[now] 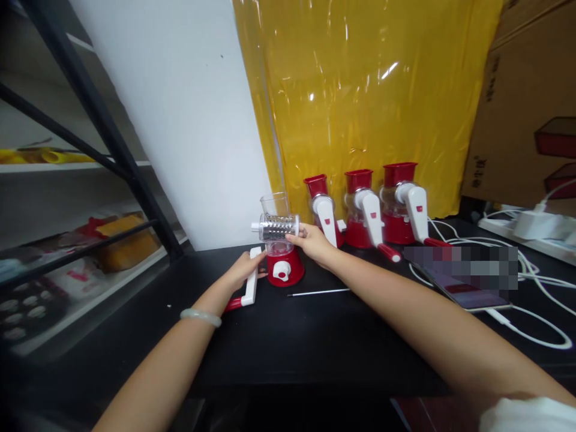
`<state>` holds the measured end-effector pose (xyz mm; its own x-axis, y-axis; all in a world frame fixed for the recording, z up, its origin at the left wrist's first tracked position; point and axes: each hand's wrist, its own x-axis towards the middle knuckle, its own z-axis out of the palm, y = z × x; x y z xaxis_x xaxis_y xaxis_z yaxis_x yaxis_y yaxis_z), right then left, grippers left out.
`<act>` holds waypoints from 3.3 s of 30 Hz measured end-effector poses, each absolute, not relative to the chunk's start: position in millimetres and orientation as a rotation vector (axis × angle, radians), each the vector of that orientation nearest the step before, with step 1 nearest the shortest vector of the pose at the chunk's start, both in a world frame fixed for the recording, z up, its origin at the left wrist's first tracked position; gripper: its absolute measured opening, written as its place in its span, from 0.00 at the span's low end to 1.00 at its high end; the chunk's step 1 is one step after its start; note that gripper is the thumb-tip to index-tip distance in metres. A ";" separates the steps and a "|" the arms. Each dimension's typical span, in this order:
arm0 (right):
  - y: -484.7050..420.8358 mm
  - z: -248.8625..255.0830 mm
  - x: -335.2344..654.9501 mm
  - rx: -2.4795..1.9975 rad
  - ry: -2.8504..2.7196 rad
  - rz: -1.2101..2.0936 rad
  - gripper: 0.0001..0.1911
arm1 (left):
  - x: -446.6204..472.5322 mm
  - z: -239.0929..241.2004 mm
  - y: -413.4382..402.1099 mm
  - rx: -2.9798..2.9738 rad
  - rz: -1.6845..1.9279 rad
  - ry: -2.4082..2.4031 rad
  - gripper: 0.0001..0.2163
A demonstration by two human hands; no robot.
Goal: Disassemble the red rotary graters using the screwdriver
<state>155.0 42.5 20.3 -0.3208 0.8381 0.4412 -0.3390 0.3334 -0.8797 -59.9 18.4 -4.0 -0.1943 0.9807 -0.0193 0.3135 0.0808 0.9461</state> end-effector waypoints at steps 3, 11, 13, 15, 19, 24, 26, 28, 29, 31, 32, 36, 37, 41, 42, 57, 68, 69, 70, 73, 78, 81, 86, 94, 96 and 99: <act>44.4 19.2 157.9 -0.502 -1.433 1.289 0.22 | -65.4 -3.5 18.6 1.655 0.937 1.995 0.21; 56.5 24.6 163.6 -0.524 -1.231 1.241 0.22 | -68.6 3.9 12.5 2.019 0.469 2.234 0.25; 58.5 23.7 163.1 -0.575 -1.169 1.149 0.21 | -68.4 4.7 11.3 2.008 0.459 2.212 0.25; 58.5 22.5 163.1 -0.633 -1.139 1.067 0.20 | -68.7 5.0 10.7 2.002 0.479 2.193 0.24; 55.0 25.3 167.0 -0.746 -1.089 0.941 0.18 | -70.1 4.5 10.3 1.997 0.626 2.136 0.18; 47.8 39.2 177.7 -0.881 -1.118 0.838 0.15 | -72.1 2.7 9.6 2.011 0.735 2.060 0.15; 42.6 43.9 184.2 -0.919 -1.125 0.827 0.15 | -73.4 2.4 10.0 2.012 0.793 2.025 0.15; 36.4 45.7 194.1 -0.918 -1.143 0.791 0.16 | -75.2 2.7 10.9 2.028 0.906 1.981 0.15; 33.4 45.1 200.7 -0.902 -1.160 0.766 0.16 | -76.1 3.1 11.4 2.046 0.973 1.957 0.17; 28.1 41.0 216.6 -0.851 -1.170 0.732 0.16 | -77.4 4.0 11.8 2.098 1.101 1.892 0.20; 26.2 37.7 225.4 -0.821 -1.146 0.736 0.16 | -77.4 4.5 11.5 2.133 1.151 1.841 0.22; 24.9 21.2 257.7 -0.693 -0.955 0.716 0.15 | -70.0 5.6 4.7 2.232 1.207 1.565 0.27; 25.9 17.5 263.6 -0.694 -0.933 0.683 0.15 | -66.2 5.7 1.6 2.236 1.178 1.522 0.30; 33.2 8.3 278.1 -0.798 -0.982 0.556 0.18 | -49.8 6.7 -9.9 2.216 1.023 1.448 0.40; 35.0 7.1 279.9 -0.824 -1.001 0.528 0.19 | -46.8 7.0 -11.6 2.212 1.002 1.418 0.41; 43.6 -11.1 268.7 -0.933 -1.169 0.673 0.23 | -37.9 13.7 -16.9 2.204 0.937 1.356 0.40; 51.9 -18.0 269.5 -0.969 -1.203 0.775 0.23 | -37.7 13.6 -16.5 2.193 0.951 1.324 0.40; 52.1 -18.6 269.3 -0.967 -1.203 0.787 0.23 | -37.9 13.4 -16.3 2.203 0.952 1.324 0.40; 52.0 -18.8 269.1 -0.972 -1.203 0.795 0.22 | -38.1 13.3 -16.1 2.211 0.956 1.323 0.40; 50.3 -17.1 268.4 -1.003 -1.197 0.779 0.21 | -38.3 13.2 -16.0 2.220 0.960 1.322 0.39; 44.6 -4.9 276.2 -0.996 -1.136 0.600 0.17 | -38.5 13.3 -16.2 2.228 0.950 1.318 0.39; 38.9 5.7 287.0 -1.043 -1.146 0.359 0.16 | -38.6 13.0 -16.2 2.231 0.960 1.312 0.39; 29.9 13.4 293.5 -1.200 -1.246 0.062 0.14 | -39.0 12.1 -15.6 2.243 0.946 1.312 0.39; 22.2 10.5 280.0 -1.446 -1.524 0.000 0.13 | -40.1 12.3 -15.0 2.315 0.901 1.308 0.39; 20.5 10.0 276.7 -1.455 -1.545 0.006 0.13 | -40.6 11.7 -14.8 2.322 0.896 1.305 0.40; 19.5 7.4 272.2 -1.465 -1.560 0.012 0.13 | -41.0 10.9 -14.4 2.321 0.900 1.304 0.39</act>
<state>272.2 19.5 7.4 0.1822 0.7726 0.6082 0.7635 0.2786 -0.5826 -41.0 -14.4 10.9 0.3815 0.8498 0.3636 0.6417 -0.5266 0.5575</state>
